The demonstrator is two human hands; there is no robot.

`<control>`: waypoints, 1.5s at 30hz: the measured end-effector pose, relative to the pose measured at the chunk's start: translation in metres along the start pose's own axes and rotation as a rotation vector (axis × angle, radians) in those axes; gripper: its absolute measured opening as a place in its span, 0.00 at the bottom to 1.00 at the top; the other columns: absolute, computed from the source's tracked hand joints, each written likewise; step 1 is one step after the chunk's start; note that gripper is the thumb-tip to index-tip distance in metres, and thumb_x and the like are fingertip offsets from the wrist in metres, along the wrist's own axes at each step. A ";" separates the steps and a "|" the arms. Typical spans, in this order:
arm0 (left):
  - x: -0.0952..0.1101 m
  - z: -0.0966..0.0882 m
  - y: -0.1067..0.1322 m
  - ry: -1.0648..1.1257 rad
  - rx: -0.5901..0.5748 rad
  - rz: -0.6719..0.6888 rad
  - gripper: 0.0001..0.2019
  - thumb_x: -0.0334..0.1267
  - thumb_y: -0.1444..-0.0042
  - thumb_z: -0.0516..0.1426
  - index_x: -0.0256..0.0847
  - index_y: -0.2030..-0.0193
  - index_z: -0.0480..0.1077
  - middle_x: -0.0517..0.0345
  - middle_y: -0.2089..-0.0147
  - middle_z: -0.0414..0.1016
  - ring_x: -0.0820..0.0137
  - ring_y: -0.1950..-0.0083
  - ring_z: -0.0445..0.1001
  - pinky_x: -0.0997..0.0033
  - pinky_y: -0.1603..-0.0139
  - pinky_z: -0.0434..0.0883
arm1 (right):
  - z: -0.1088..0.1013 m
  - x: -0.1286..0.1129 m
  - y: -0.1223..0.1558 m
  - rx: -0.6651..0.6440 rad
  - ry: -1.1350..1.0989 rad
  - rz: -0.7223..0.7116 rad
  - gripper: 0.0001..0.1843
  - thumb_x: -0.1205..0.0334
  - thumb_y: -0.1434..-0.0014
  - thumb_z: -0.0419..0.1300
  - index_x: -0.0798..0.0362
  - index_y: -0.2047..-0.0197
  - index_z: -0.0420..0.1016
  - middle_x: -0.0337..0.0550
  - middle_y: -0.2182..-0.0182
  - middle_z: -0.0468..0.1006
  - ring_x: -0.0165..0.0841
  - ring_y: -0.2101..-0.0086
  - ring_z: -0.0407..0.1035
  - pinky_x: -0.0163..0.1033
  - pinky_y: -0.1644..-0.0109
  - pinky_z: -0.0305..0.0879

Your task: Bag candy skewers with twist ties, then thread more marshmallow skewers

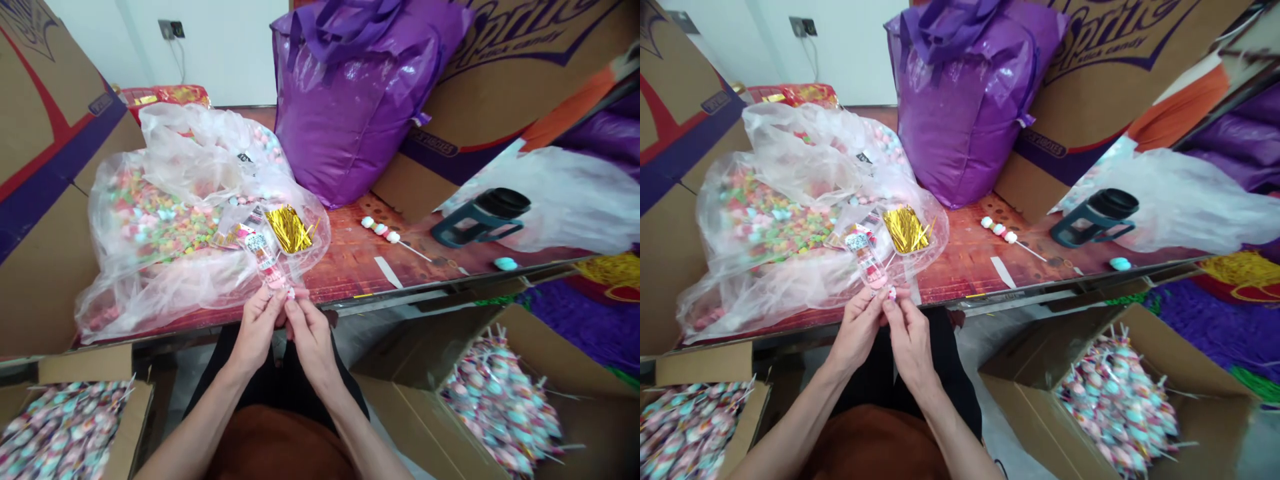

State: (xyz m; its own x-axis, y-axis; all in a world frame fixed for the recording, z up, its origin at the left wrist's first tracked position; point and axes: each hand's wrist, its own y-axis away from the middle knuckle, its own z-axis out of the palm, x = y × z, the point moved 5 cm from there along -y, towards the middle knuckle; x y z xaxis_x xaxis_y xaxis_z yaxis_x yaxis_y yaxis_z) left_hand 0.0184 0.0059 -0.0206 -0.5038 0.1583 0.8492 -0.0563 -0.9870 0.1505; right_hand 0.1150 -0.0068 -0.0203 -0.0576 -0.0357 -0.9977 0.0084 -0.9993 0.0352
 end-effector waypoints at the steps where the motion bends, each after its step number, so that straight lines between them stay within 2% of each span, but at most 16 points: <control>1: 0.004 -0.002 0.001 0.008 -0.021 0.001 0.14 0.47 0.42 0.64 0.37 0.58 0.80 0.63 0.78 0.68 0.78 0.81 0.64 0.76 0.79 0.65 | 0.006 -0.002 -0.003 -0.013 -0.075 0.043 0.23 0.44 0.35 0.57 0.52 0.74 0.69 0.34 0.82 0.65 0.26 0.80 0.56 0.33 0.75 0.56; 3: 0.014 -0.006 0.003 0.046 -0.081 -0.025 0.15 0.48 0.42 0.65 0.38 0.57 0.79 0.63 0.79 0.67 0.76 0.81 0.66 0.75 0.78 0.67 | 0.019 -0.005 -0.008 -0.115 -0.225 0.150 0.25 0.42 0.36 0.57 0.52 0.77 0.67 0.33 0.86 0.61 0.25 0.83 0.54 0.33 0.78 0.54; 5: 0.025 -0.012 0.004 0.102 -0.112 -0.039 0.15 0.48 0.43 0.65 0.38 0.56 0.78 0.63 0.78 0.67 0.75 0.80 0.67 0.72 0.75 0.69 | 0.028 -0.012 -0.012 -0.332 -0.237 0.222 0.25 0.43 0.35 0.55 0.53 0.75 0.71 0.34 0.87 0.64 0.26 0.84 0.55 0.33 0.79 0.55; 8: 0.042 -0.028 0.002 0.186 -0.001 0.050 0.15 0.45 0.46 0.68 0.37 0.56 0.78 0.64 0.78 0.64 0.76 0.76 0.66 0.72 0.70 0.71 | 0.019 -0.027 -0.034 -0.552 0.165 0.032 0.22 0.51 0.33 0.53 0.53 0.73 0.76 0.38 0.81 0.74 0.28 0.80 0.64 0.33 0.75 0.59; 9: 0.045 -0.034 0.001 0.206 0.058 0.084 0.15 0.44 0.47 0.69 0.36 0.57 0.78 0.65 0.77 0.63 0.77 0.75 0.65 0.73 0.69 0.71 | 0.010 -0.033 -0.048 -0.506 0.378 -0.102 0.19 0.55 0.33 0.54 0.52 0.72 0.77 0.38 0.79 0.76 0.29 0.78 0.66 0.33 0.72 0.60; 11: 0.046 -0.039 -0.002 0.217 0.123 0.100 0.16 0.43 0.49 0.70 0.35 0.59 0.77 0.66 0.77 0.59 0.80 0.76 0.59 0.77 0.72 0.67 | -0.015 -0.047 -0.082 -0.196 0.833 -0.358 0.15 0.64 0.34 0.55 0.50 0.69 0.80 0.40 0.74 0.77 0.32 0.72 0.68 0.35 0.68 0.59; 13: 0.041 -0.038 -0.004 0.206 0.121 0.051 0.16 0.43 0.48 0.70 0.34 0.59 0.76 0.67 0.77 0.58 0.82 0.77 0.54 0.81 0.76 0.60 | -0.029 -0.052 -0.116 0.013 1.243 -0.474 0.14 0.70 0.36 0.55 0.50 0.63 0.82 0.47 0.65 0.78 0.36 0.66 0.68 0.37 0.66 0.56; 17: 0.031 -0.037 -0.005 0.212 0.130 -0.031 0.15 0.44 0.48 0.69 0.38 0.63 0.70 0.68 0.76 0.58 0.82 0.77 0.50 0.82 0.78 0.53 | -0.026 -0.039 -0.166 -0.076 1.663 -0.574 0.15 0.71 0.35 0.54 0.53 0.62 0.82 0.53 0.61 0.76 0.40 0.62 0.64 0.41 0.64 0.53; 23: 0.029 -0.042 -0.009 0.201 0.165 -0.004 0.15 0.43 0.47 0.69 0.40 0.65 0.67 0.66 0.75 0.64 0.82 0.77 0.55 0.82 0.76 0.56 | -0.024 -0.039 -0.181 -0.229 1.746 -0.702 0.14 0.70 0.32 0.54 0.55 0.61 0.82 0.52 0.55 0.78 0.41 0.58 0.63 0.44 0.58 0.51; 26: 0.028 -0.041 -0.013 0.186 0.163 -0.006 0.15 0.43 0.47 0.68 0.38 0.65 0.69 0.63 0.72 0.68 0.83 0.77 0.55 0.82 0.76 0.56 | -0.028 -0.052 -0.179 -0.231 1.708 -0.730 0.13 0.71 0.33 0.54 0.55 0.61 0.81 0.52 0.57 0.79 0.40 0.59 0.64 0.45 0.56 0.51; 29: 0.027 -0.036 -0.016 0.187 0.178 0.004 0.16 0.43 0.49 0.69 0.37 0.66 0.68 0.62 0.71 0.69 0.84 0.78 0.52 0.82 0.77 0.52 | -0.034 -0.065 -0.164 -0.103 1.494 -0.660 0.13 0.71 0.34 0.55 0.54 0.60 0.82 0.51 0.63 0.81 0.40 0.61 0.67 0.46 0.54 0.54; 31: 0.025 -0.033 -0.016 0.169 0.203 0.017 0.17 0.44 0.49 0.68 0.37 0.66 0.67 0.64 0.73 0.67 0.84 0.79 0.50 0.82 0.78 0.49 | -0.035 -0.068 -0.141 -0.036 1.136 -0.600 0.13 0.69 0.35 0.55 0.51 0.60 0.82 0.48 0.63 0.82 0.40 0.61 0.71 0.45 0.54 0.59; 34: 0.019 -0.029 -0.013 0.116 0.242 0.028 0.16 0.46 0.46 0.65 0.41 0.61 0.64 0.68 0.74 0.65 0.83 0.80 0.50 0.81 0.78 0.47 | -0.021 -0.054 -0.092 -0.128 0.501 -0.453 0.09 0.62 0.37 0.60 0.49 0.62 0.83 0.43 0.64 0.83 0.39 0.63 0.75 0.43 0.56 0.67; 37: 0.012 -0.029 -0.009 0.010 0.261 0.059 0.13 0.45 0.42 0.62 0.45 0.58 0.62 0.67 0.73 0.66 0.79 0.77 0.58 0.80 0.77 0.53 | 0.000 -0.028 -0.049 -0.174 0.199 -0.232 0.07 0.59 0.42 0.64 0.49 0.66 0.84 0.42 0.69 0.83 0.37 0.68 0.75 0.41 0.61 0.70; 41: 0.008 -0.031 0.002 -0.149 0.244 0.128 0.10 0.44 0.41 0.62 0.43 0.63 0.66 0.62 0.67 0.69 0.74 0.69 0.66 0.76 0.68 0.64 | 0.007 0.001 -0.026 0.002 -0.025 0.043 0.10 0.55 0.50 0.71 0.53 0.70 0.81 0.38 0.78 0.77 0.27 0.81 0.62 0.33 0.78 0.59; 45: 0.008 -0.032 0.011 -0.245 0.176 0.157 0.09 0.44 0.41 0.62 0.43 0.62 0.69 0.60 0.66 0.71 0.71 0.65 0.68 0.74 0.64 0.66 | 0.004 0.008 -0.027 -0.008 -0.132 0.162 0.15 0.53 0.57 0.74 0.55 0.74 0.78 0.34 0.84 0.70 0.21 0.84 0.50 0.30 0.83 0.45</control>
State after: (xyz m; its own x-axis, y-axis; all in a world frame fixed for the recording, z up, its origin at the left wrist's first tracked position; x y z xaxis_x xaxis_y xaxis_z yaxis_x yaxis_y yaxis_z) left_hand -0.0133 -0.0043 -0.0285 -0.2711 0.0276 0.9621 0.1662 -0.9832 0.0750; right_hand 0.1107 0.0202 -0.0289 -0.1851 -0.1966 -0.9629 0.0362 -0.9805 0.1933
